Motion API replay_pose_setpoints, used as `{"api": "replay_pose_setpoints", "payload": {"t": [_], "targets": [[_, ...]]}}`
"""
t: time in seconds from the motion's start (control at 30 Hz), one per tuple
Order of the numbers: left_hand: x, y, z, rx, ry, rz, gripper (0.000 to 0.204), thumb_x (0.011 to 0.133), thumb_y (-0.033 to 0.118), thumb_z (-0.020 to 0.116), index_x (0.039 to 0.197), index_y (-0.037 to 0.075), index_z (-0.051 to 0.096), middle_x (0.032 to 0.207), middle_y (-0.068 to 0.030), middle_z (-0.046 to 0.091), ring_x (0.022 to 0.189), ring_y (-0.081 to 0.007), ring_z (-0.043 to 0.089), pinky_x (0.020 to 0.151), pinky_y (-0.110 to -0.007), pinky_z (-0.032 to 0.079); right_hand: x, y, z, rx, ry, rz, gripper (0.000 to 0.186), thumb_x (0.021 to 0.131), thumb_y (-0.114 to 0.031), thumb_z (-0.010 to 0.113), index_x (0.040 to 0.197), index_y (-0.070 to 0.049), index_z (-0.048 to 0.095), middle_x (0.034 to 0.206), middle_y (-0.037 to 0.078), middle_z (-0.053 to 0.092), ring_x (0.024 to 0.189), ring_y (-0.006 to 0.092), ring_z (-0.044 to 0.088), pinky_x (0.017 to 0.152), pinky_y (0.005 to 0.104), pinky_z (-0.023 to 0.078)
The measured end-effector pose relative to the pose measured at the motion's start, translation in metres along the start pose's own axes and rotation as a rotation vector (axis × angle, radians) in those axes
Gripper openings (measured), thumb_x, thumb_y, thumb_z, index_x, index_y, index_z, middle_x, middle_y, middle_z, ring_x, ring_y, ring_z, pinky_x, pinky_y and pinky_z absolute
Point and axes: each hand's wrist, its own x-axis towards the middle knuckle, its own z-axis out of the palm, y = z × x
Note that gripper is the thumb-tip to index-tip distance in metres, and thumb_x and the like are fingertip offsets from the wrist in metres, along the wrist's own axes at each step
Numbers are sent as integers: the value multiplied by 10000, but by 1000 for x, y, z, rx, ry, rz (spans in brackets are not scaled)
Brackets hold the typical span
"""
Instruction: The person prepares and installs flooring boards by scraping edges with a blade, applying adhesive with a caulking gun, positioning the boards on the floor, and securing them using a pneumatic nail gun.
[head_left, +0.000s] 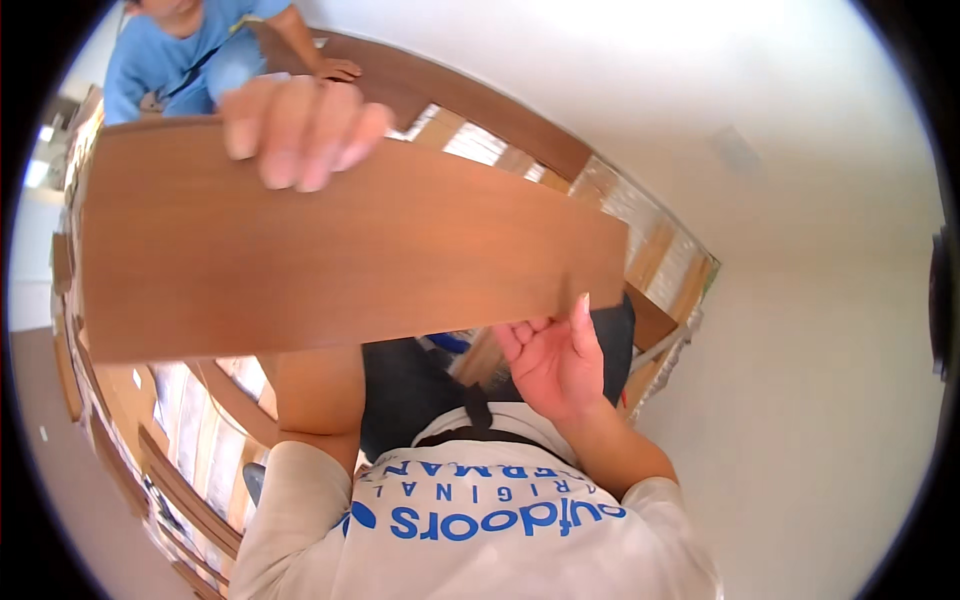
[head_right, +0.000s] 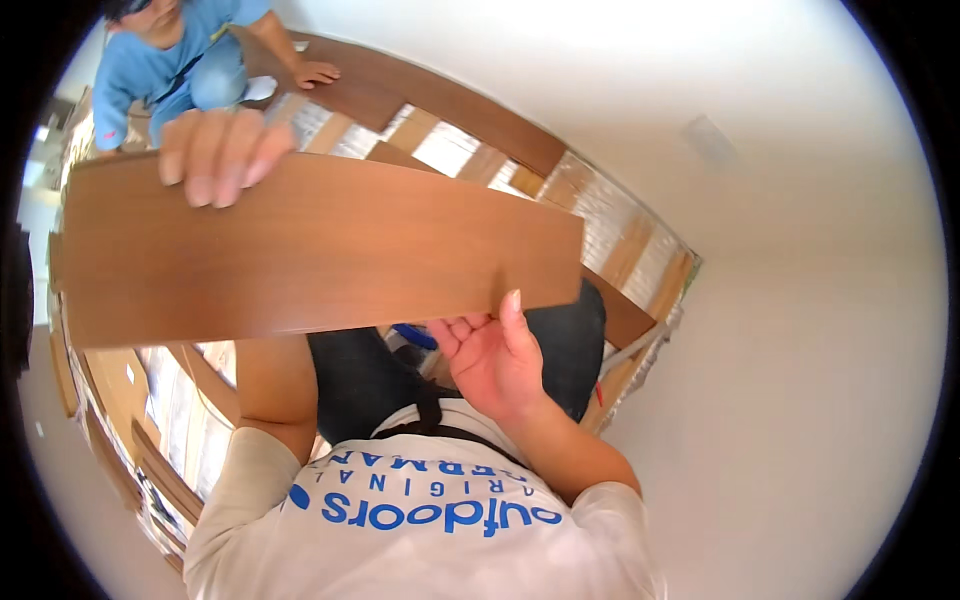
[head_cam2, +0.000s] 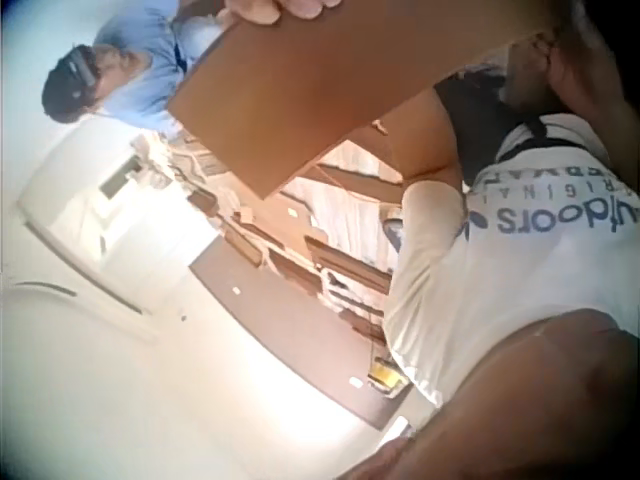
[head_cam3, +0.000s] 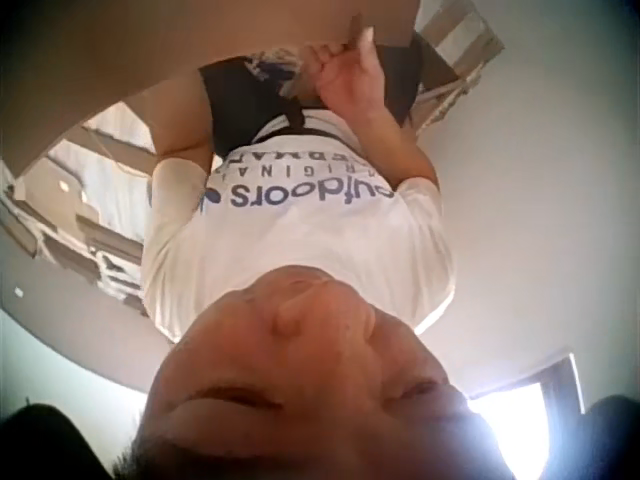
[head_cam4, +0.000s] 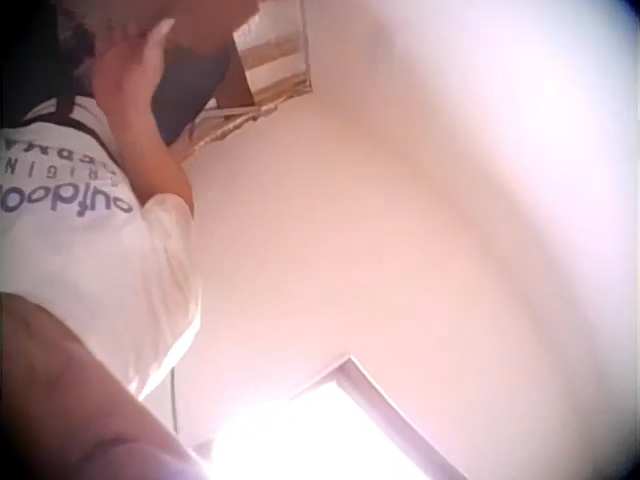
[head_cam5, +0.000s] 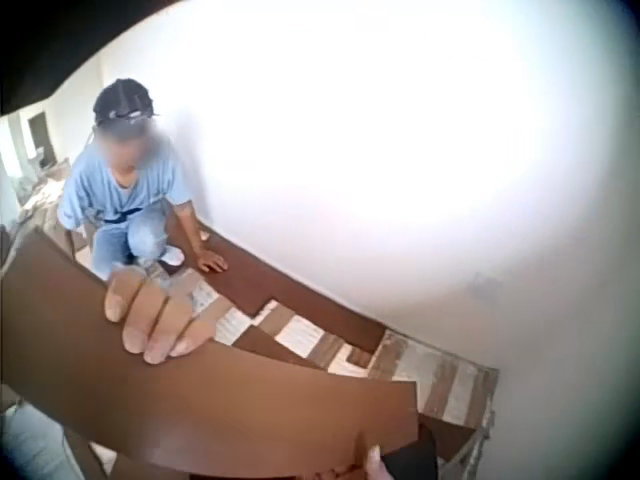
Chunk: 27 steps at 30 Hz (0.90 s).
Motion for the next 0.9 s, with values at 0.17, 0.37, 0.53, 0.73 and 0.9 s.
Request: {"api": "replay_pose_setpoints", "payload": {"t": [0.17, 0.37, 0.53, 0.73, 0.9], "targets": [[-66, -183, -27, 403, 576, -273, 242, 1077, 254, 507, 1200, 69, 603, 1178, -99, 680, 1065, -200, 621, 965, -347, 479, -36, -78, -53, 70, 447, -564, 326, 1084, -276, 560, 1330, -65, 595, 1359, 64, 662, 1274, 227, 624, 1073, 415, 542], [-245, -311, -84, 445, 1012, -1179, 372, 1040, 214, 611, 1345, 1, 614, 1158, -59, 714, 1010, -151, 662, 812, -297, 526, -41, -171, -185, -78, 842, -819, 325, 1069, -260, 594, 1292, -24, 605, 1297, 116, 667, 1215, 247, 635, 1061, 405, 542], [-240, -404, -101, 305, 1005, -1419, 464, 1036, 368, 631, 1357, 33, 602, 1190, -46, 697, 1064, -146, 652, 881, -305, 487, -30, -247, -286, -169, 977, -823, 350, 1062, -259, 609, 1314, -18, 596, 1280, 119, 665, 1195, 258, 632, 1072, 411, 530], [-250, -481, -161, 174, 1305, -1379, 533, 1009, 530, 633, 1293, 79, 626, 1167, -32, 700, 1005, -125, 655, 788, -278, 466, 9, -297, -356, -247, 1051, -762, 358, 1069, -247, 592, 1351, -27, 578, 1363, 127, 627, 1240, 270, 607, 1104, 428, 506], [-263, -498, -201, 290, 1443, -1408, 524, 1018, 530, 625, 1243, 58, 660, 1081, -46, 725, 910, -134, 665, 767, -290, 489, 28, -317, -392, -348, 948, -728, 469, 1050, -294, 625, 1419, -21, 531, 1438, 129, 580, 1318, 280, 561, 1178, 446, 449]]}}
